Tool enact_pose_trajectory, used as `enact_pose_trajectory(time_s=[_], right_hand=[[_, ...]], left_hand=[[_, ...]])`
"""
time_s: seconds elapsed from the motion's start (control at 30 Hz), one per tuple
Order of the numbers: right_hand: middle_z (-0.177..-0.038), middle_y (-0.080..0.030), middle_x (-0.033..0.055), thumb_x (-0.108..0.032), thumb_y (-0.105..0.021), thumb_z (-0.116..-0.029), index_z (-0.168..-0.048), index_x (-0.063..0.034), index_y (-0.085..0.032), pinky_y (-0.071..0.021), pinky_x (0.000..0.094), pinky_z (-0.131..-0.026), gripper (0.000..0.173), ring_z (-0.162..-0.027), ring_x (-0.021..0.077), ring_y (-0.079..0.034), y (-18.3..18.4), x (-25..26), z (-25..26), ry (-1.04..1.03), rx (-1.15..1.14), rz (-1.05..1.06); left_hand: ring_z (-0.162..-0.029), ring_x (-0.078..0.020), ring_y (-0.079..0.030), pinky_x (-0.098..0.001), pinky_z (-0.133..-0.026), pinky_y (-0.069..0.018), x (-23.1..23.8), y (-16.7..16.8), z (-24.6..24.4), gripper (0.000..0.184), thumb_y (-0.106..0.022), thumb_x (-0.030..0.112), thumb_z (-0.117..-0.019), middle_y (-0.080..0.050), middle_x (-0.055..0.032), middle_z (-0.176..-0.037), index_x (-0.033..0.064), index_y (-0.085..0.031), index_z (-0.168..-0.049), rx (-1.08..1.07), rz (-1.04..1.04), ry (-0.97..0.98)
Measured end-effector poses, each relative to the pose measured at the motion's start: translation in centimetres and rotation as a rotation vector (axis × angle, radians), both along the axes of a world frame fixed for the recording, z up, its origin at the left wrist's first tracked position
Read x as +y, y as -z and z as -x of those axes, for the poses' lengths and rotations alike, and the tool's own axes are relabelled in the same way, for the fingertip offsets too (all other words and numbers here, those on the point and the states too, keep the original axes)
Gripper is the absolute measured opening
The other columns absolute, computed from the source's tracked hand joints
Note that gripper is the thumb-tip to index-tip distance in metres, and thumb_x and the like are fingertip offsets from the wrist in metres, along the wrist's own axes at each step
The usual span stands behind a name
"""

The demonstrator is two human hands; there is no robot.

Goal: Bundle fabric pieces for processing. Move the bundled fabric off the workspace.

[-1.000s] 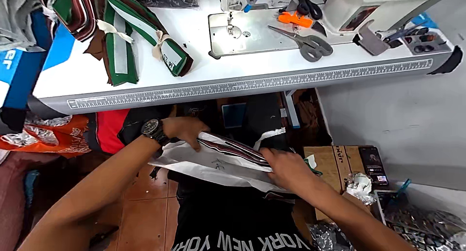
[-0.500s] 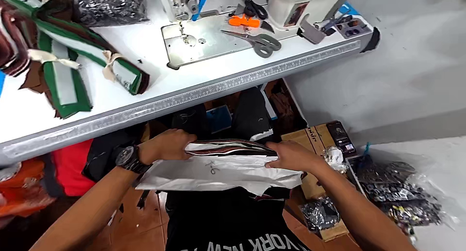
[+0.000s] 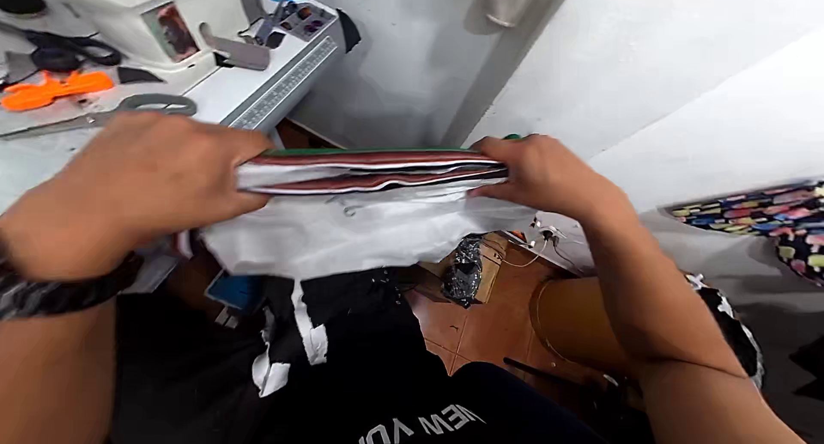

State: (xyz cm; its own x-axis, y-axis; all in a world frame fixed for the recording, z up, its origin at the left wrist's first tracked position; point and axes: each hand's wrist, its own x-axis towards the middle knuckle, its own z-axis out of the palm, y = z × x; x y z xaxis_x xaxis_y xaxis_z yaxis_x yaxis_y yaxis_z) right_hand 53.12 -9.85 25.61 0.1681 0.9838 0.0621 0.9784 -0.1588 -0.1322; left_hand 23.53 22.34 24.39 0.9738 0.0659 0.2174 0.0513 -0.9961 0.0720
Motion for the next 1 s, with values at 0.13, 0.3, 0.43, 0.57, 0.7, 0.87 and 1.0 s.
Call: enact_pose_trajectory(time_s=[0.13,0.3,0.43,0.57,0.7,0.87,1.0], right_hand=[[-0.077,-0.068,0.0135,-0.042,-0.080,-0.0844,-0.118,-0.0093,-0.067,-0.0525,0.0605,-0.060,0.048,-0.069,0.0363,-0.069,1.2,-7.8,-4.8,0.194,0.023,0.046],[-0.075,-0.068,0.0030,-0.036,-0.088,-0.0798,-0.110,-0.0161,-0.070,-0.0555,0.0503,-0.062,0.041,-0.067,0.0212,-0.067,4.5,-15.2,-7.7,0.339,0.358,0.352],[-0.086,-0.072,0.0024,-0.041,-0.087,-0.0791,-0.114,-0.0194,-0.073,-0.0582,0.0526,-0.073,0.044,-0.078,0.0197,-0.070,9.7,-19.7,-7.8,0.416,0.655,0.527],[-0.073,-0.066,-0.0003,-0.051,-0.083,-0.0803,-0.105,-0.0202,-0.069,-0.0548,0.0469,-0.062,0.042,-0.068,0.0174,-0.065,10.5,-22.1,-6.5,0.379,0.680,0.571],[-0.060,-0.055,-0.0067,-0.061,-0.069,-0.0785,-0.093,-0.0232,-0.065,-0.0475,0.0374,-0.042,0.041,-0.051,0.0130,-0.059,8.0,-20.6,-5.5,0.171,0.375,0.278],[-0.083,-0.070,0.0110,-0.040,-0.072,-0.0904,-0.111,-0.0120,-0.069,-0.0519,0.0525,-0.048,0.035,-0.064,0.0320,-0.069,4.0,-10.8,-5.6,-0.075,0.369,0.261],[-0.102,-0.074,0.0216,-0.027,-0.070,-0.0956,-0.124,-0.0052,-0.068,-0.0563,0.0588,-0.060,0.036,-0.080,0.0416,-0.073,3.5,-0.4,-4.1,-0.300,0.375,0.302]], left_hand=[[-0.065,-0.0351,-0.065,-0.0583,-0.056,-0.0470,-4.3,-0.3,-11.1,0.024,-0.079,0.034,-0.0806,-0.062,-0.0080,-0.067,0.0145,-0.067,-0.089,0.139,-0.022,0.162],[-0.069,-0.0252,-0.065,-0.0550,-0.064,-0.0526,-9.6,4.4,-19.9,0.031,-0.080,0.044,-0.0828,-0.064,-0.0032,-0.070,0.0167,-0.070,-0.092,0.556,0.201,0.336],[-0.069,-0.0239,-0.065,-0.0536,-0.067,-0.0544,-13.2,10.1,-21.9,0.035,-0.084,0.042,-0.0824,-0.065,-0.0052,-0.071,0.0103,-0.072,-0.092,0.827,0.412,0.436],[-0.070,-0.0259,-0.066,-0.0532,-0.065,-0.0542,-15.2,12.1,-18.2,0.032,-0.078,0.043,-0.0859,-0.065,-0.0047,-0.072,0.0129,-0.069,-0.093,0.788,0.416,0.471],[-0.060,-0.0258,-0.068,-0.0490,-0.047,-0.0536,-14.0,9.4,-12.7,0.037,-0.083,0.036,-0.0701,-0.067,-0.0042,-0.074,0.0123,-0.069,-0.094,0.408,0.351,0.425],[-0.068,-0.0314,-0.071,-0.0494,-0.049,-0.0543,-10.7,1.9,-4.9,0.035,-0.078,0.030,-0.0821,-0.071,-0.0118,-0.086,0.0063,-0.070,-0.107,0.402,0.257,0.121],[-0.065,-0.0251,-0.068,-0.0408,-0.045,-0.0515,-9.3,0.0,3.8,0.032,-0.063,0.037,-0.0883,-0.068,-0.0068,-0.084,0.0098,-0.068,-0.105,0.296,0.144,-0.119]])
